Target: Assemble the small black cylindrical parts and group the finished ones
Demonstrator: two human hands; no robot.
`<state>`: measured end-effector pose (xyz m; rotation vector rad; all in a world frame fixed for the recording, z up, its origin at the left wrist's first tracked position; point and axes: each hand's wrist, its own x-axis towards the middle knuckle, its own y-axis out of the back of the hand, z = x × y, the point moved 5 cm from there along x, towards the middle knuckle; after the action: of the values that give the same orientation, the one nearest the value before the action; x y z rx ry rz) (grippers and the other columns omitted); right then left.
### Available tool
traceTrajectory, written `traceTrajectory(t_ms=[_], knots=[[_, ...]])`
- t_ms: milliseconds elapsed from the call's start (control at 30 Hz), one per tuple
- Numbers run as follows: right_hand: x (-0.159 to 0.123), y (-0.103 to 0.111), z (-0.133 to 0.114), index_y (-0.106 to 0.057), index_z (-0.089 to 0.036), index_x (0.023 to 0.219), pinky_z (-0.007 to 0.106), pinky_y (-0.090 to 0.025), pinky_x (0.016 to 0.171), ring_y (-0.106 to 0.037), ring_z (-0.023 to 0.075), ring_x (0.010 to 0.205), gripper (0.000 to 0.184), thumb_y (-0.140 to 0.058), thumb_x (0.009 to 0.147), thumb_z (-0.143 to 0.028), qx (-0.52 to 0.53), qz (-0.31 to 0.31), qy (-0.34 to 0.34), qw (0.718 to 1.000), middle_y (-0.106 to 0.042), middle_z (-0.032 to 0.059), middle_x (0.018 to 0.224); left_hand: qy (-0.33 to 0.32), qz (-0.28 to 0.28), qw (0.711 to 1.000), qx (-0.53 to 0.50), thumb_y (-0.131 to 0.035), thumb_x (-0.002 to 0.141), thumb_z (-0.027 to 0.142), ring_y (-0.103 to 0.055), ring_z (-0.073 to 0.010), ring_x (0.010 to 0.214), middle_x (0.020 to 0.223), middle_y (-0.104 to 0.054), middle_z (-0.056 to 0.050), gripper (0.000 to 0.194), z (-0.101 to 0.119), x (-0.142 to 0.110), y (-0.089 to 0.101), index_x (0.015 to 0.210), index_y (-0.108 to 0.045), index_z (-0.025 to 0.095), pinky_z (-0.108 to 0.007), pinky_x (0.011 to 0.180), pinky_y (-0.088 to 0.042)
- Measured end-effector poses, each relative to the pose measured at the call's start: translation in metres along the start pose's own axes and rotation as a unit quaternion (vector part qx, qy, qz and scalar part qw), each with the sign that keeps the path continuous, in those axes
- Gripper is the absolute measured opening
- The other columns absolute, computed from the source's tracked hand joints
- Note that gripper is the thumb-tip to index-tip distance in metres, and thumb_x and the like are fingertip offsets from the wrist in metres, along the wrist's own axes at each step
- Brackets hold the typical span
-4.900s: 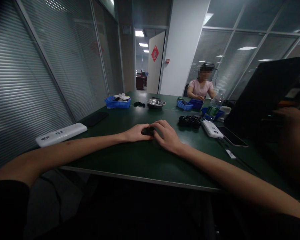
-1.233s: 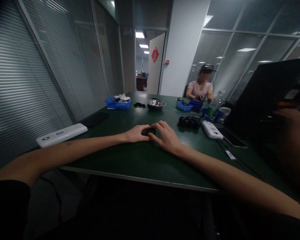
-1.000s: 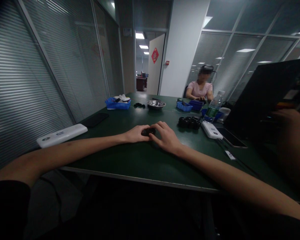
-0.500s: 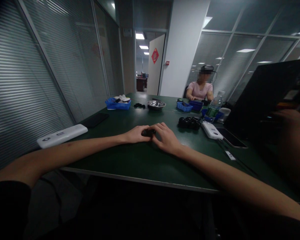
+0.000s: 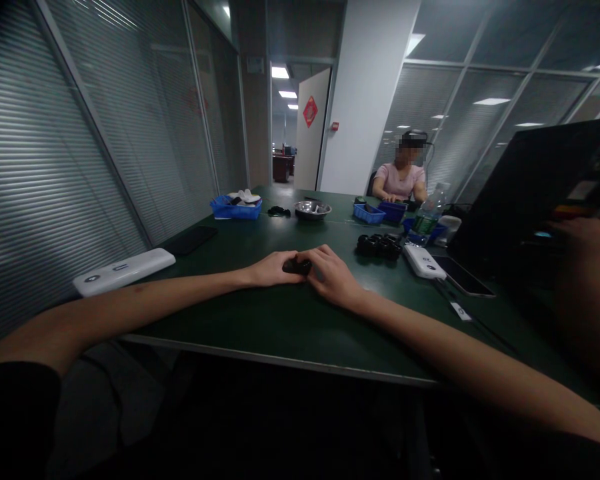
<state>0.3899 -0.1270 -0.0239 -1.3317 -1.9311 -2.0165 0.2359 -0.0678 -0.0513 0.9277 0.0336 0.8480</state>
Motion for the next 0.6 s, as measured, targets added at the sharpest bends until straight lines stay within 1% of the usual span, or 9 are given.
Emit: traceTrajectory(t_ms=[233, 400, 500, 600], knots=[[-0.002, -0.005, 0.010, -0.059, -0.023, 0.118, 0.046, -0.053, 0.092, -0.056, 0.0290, 0.108, 0.040, -0.048, 0.087, 0.000, 0.005, 0.001, 0.002, 1.000, -0.066, 0.0105, 0.112, 0.010, -0.004, 1.000, 0.012, -0.075, 0.081, 0.049, -0.068, -0.0253, 0.105, 0.114, -0.072, -0.009, 0.050, 0.002, 0.000, 0.000, 0.116, -0.066, 0.014, -0.034, 0.092, -0.051], [-0.002, -0.006, 0.009, -0.058, -0.024, 0.117, 0.047, -0.052, 0.094, -0.056, 0.0290, 0.110, 0.041, -0.046, 0.087, 0.000, 0.010, 0.006, 0.001, 1.000, -0.066, 0.0099, 0.112, 0.012, -0.002, 1.000, 0.014, -0.075, 0.081, 0.049, -0.068, -0.0259, 0.105, 0.116, -0.072, -0.010, 0.053, 0.002, 0.000, 0.000, 0.119, -0.066, 0.013, -0.034, 0.091, -0.051], [-0.002, -0.003, 0.004, -0.057, -0.024, 0.116, 0.048, -0.051, 0.097, -0.056, 0.0288, 0.114, 0.042, -0.045, 0.085, 0.001, 0.023, 0.015, 0.012, 1.000, -0.064, 0.0095, 0.121, 0.006, 0.000, 1.000, 0.017, -0.074, 0.081, 0.051, -0.067, -0.0268, 0.109, 0.122, -0.070, -0.011, 0.059, 0.001, 0.001, 0.000, 0.126, -0.063, 0.013, -0.035, 0.092, -0.050], [-0.002, -0.001, 0.001, -0.057, -0.024, 0.118, 0.051, -0.047, 0.103, -0.054, 0.0294, 0.120, 0.042, -0.045, 0.085, -0.001, 0.028, 0.021, 0.016, 0.999, -0.060, 0.0104, 0.129, 0.002, -0.001, 1.000, 0.024, -0.073, 0.082, 0.053, -0.067, -0.0266, 0.106, 0.121, -0.069, -0.011, 0.060, -0.001, 0.001, 0.000, 0.126, -0.063, 0.013, -0.035, 0.091, -0.050]])
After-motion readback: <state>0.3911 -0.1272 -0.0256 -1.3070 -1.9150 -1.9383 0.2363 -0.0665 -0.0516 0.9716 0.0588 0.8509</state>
